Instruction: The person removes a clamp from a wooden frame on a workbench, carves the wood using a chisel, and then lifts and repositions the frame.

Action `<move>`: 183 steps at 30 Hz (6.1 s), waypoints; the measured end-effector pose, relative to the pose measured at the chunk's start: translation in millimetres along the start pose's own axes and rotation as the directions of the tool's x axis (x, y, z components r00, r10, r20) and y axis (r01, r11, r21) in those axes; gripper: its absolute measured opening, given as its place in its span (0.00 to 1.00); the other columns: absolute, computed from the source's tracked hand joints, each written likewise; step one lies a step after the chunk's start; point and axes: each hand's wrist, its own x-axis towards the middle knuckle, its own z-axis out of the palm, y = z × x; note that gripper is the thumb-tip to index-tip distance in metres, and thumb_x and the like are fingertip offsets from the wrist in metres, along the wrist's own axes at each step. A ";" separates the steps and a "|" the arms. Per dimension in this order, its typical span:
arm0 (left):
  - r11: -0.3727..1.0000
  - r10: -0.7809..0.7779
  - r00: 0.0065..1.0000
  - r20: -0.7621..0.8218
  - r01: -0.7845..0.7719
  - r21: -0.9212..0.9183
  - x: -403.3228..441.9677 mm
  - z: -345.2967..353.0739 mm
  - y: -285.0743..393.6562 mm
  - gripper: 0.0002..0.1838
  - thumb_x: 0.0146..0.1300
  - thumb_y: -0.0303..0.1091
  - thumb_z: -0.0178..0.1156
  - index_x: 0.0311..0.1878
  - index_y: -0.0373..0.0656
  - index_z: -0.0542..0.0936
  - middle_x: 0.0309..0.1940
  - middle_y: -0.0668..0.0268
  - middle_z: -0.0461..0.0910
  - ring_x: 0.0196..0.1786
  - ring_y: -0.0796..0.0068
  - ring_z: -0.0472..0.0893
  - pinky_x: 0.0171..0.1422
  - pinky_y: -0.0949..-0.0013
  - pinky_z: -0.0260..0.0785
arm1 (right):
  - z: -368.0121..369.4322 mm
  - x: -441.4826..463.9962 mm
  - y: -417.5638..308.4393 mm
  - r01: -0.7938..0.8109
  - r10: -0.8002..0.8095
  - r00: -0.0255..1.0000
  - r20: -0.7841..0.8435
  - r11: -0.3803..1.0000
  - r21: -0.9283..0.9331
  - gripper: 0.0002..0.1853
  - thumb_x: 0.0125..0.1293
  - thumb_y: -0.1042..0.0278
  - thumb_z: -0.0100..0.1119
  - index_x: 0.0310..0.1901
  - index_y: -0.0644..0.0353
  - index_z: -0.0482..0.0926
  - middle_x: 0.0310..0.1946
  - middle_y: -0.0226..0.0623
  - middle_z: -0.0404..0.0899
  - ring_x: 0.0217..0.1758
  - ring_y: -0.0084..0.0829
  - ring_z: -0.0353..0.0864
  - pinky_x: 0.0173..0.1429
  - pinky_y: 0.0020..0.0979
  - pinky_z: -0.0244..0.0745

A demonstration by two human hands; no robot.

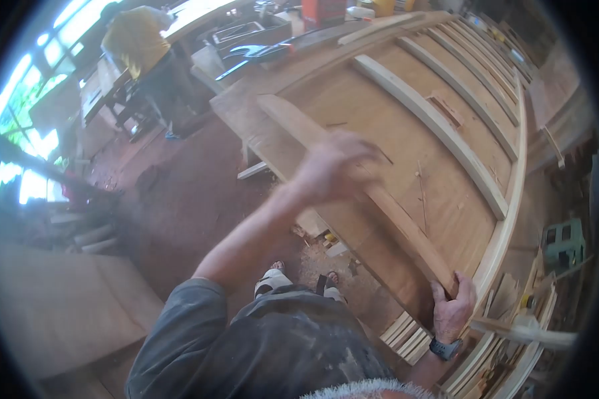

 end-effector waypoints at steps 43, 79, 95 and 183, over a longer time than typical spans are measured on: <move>0.501 -0.788 0.555 0.267 0.324 0.803 107.6 -118.6 -166.4 0.26 0.59 0.52 0.71 0.36 0.32 0.84 0.32 0.48 0.85 0.39 0.53 0.87 0.45 0.53 0.78 | 9.6 0.0 85.7 -0.126 0.375 0.919 -0.122 0.573 0.810 0.31 0.63 0.67 0.65 0.66 0.71 0.76 0.76 0.59 0.63 0.81 0.50 0.61 0.82 0.47 0.53; 0.635 -0.362 0.899 -0.248 0.433 0.640 -20.4 -64.4 -151.6 0.28 0.76 0.46 0.57 0.72 0.41 0.73 0.70 0.48 0.74 0.70 0.46 0.76 0.73 0.52 0.68 | -44.8 44.0 76.4 -0.114 0.238 0.961 -0.140 0.804 0.583 0.31 0.73 0.49 0.63 0.68 0.64 0.78 0.67 0.56 0.77 0.76 0.58 0.68 0.81 0.52 0.59; 0.328 -0.945 0.328 0.016 0.941 0.081 -431.1 -100.8 -62.7 0.22 0.80 0.43 0.51 0.68 0.41 0.76 0.77 0.48 0.65 0.77 0.48 0.68 0.80 0.54 0.63 | 57.5 56.4 -268.7 0.406 -0.781 0.615 0.107 0.430 0.807 0.23 0.70 0.77 0.56 0.65 0.74 0.74 0.63 0.52 0.78 0.65 0.43 0.81 0.72 0.42 0.72; 0.794 -0.525 0.414 0.743 0.554 0.252 -38.8 -385.4 -1311.7 0.20 0.74 0.46 0.56 0.52 0.38 0.85 0.49 0.45 0.86 0.58 0.42 0.82 0.63 0.48 0.74 | 557.6 647.9 -1059.1 -0.217 0.021 0.953 0.303 0.744 0.632 0.17 0.71 0.63 0.63 0.56 0.63 0.81 0.46 0.45 0.85 0.47 0.42 0.89 0.51 0.39 0.82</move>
